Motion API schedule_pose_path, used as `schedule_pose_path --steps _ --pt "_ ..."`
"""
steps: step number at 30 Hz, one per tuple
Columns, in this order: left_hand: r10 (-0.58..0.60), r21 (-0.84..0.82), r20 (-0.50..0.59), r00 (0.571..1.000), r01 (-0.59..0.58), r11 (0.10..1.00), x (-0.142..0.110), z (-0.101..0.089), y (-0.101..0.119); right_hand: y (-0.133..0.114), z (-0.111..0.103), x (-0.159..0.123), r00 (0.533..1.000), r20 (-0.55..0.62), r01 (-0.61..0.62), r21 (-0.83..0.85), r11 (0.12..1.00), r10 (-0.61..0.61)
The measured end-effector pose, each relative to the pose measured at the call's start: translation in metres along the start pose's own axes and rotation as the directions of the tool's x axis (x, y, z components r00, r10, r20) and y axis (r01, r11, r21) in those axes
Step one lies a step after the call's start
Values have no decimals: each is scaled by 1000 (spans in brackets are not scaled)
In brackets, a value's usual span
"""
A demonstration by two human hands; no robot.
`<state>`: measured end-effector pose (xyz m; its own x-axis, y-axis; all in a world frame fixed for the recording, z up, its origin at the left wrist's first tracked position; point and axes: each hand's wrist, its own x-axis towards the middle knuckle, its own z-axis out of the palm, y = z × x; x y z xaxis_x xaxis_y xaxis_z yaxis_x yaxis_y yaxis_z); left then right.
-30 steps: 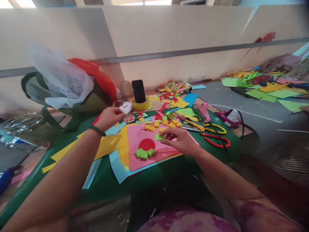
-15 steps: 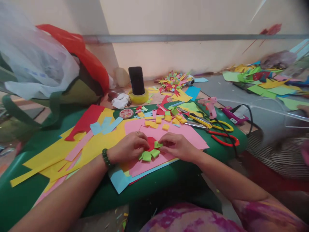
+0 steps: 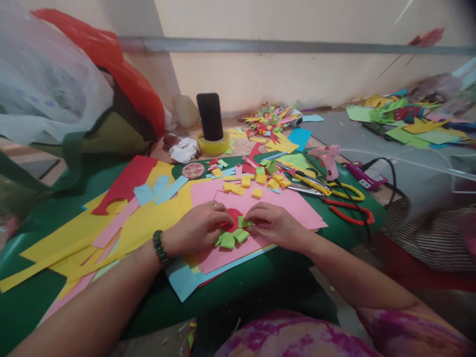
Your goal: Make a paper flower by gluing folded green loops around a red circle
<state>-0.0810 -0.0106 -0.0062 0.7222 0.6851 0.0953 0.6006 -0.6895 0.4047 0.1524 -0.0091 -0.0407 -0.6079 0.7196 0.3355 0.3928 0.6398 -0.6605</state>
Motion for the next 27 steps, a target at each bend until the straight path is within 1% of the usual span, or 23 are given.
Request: schedule_pose_path --steps 5,12,27 --pt "56 44 2 998 -56 997 1 3 -1 2 0 0 1000 14 21 -4 1000 -21" --pt "71 97 42 997 -75 992 1 5 0 1 -1 0 999 16 45 3 999 -45" --pt "41 32 55 998 -43 999 0 3 2 -1 -4 -1 999 27 39 14 999 -40"
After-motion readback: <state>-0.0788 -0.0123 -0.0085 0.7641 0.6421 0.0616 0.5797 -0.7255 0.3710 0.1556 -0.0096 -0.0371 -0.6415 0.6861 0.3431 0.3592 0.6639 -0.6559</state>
